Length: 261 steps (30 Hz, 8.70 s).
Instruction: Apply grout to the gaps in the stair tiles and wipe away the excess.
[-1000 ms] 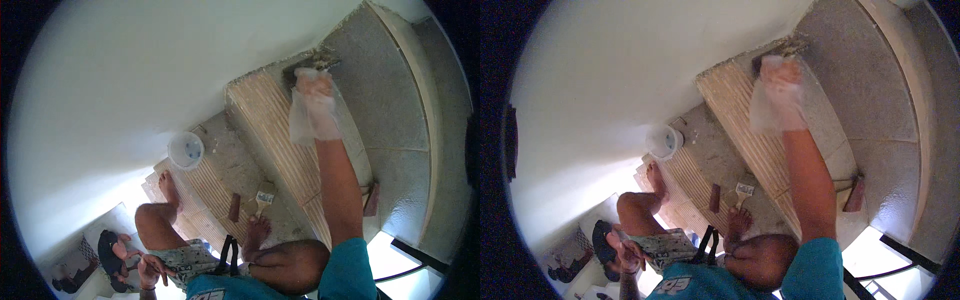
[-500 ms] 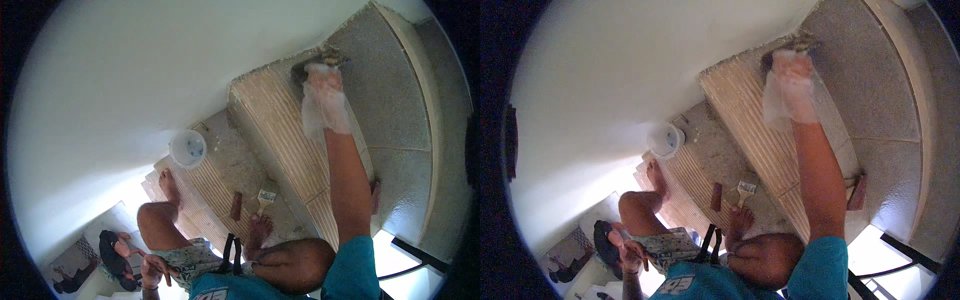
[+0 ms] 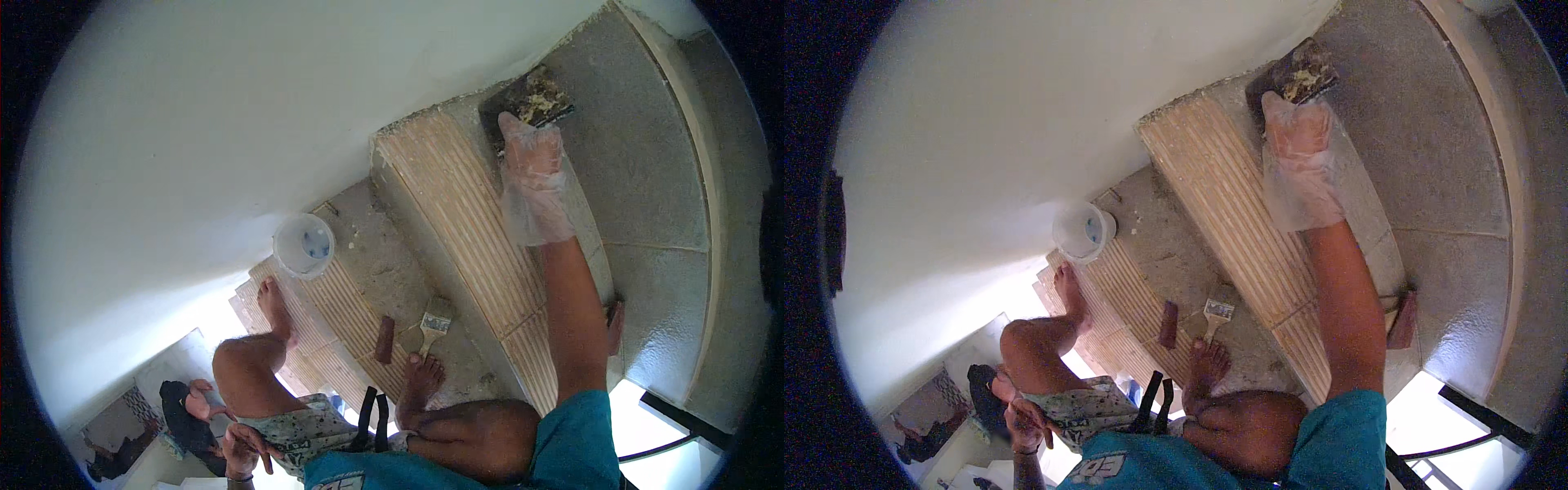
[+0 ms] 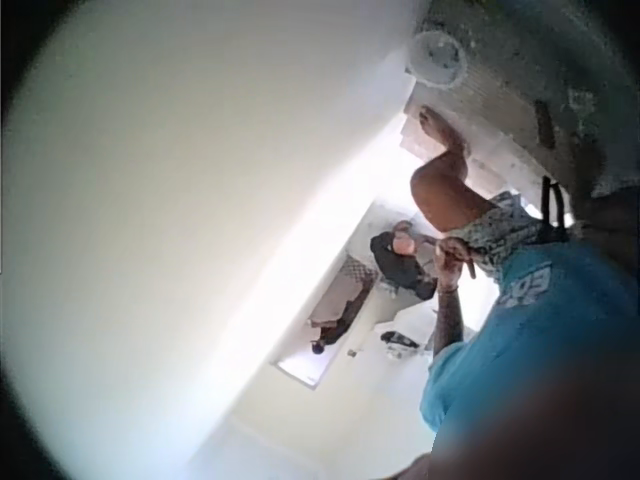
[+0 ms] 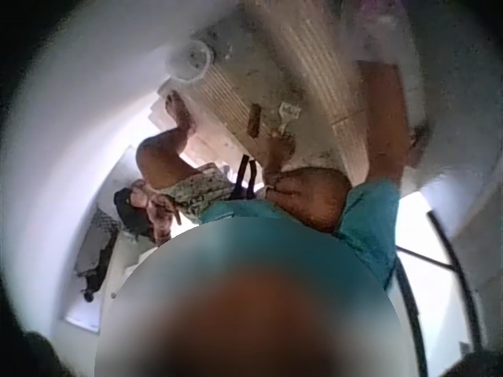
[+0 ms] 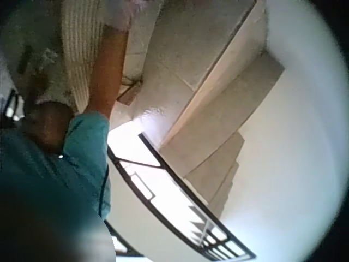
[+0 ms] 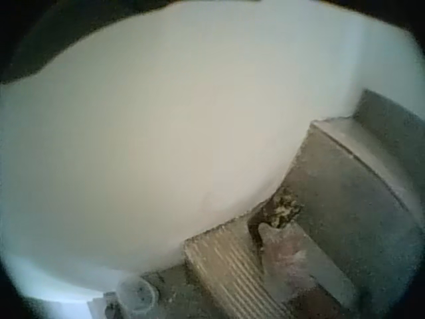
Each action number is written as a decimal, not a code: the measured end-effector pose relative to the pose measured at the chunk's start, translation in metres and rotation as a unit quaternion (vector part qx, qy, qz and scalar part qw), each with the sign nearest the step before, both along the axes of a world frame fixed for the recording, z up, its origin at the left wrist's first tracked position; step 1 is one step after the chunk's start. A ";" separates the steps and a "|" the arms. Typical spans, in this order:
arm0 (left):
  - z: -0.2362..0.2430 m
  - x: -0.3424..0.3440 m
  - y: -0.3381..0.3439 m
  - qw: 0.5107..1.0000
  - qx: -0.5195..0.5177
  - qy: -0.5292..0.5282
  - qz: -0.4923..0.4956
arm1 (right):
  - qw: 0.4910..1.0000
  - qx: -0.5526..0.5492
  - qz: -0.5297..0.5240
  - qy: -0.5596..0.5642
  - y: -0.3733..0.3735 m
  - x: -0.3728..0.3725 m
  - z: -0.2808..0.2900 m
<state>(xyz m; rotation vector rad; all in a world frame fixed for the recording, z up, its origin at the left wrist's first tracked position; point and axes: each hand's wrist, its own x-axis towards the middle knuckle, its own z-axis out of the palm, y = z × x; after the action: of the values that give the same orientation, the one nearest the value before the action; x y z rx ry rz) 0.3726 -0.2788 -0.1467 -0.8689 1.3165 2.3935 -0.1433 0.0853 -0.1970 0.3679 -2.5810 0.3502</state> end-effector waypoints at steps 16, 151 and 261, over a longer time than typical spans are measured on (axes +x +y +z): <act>-0.041 0.032 -0.011 0.998 0.041 0.028 0.038 | 0.904 -0.333 0.001 -0.269 0.015 0.051 0.041; 0.009 -0.367 0.209 0.602 -0.591 0.531 -0.082 | 0.937 -0.167 0.196 -0.236 0.085 0.130 0.116; -0.141 0.029 -0.196 0.727 -0.617 -0.035 -0.300 | 0.955 0.084 -0.130 -0.253 -0.061 0.052 0.105</act>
<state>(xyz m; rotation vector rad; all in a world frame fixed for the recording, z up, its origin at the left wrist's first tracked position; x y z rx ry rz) 0.4018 -0.4744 -0.2874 -0.5530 2.6206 0.7598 -0.0914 0.0246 -0.0917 -0.0167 -3.1256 0.1402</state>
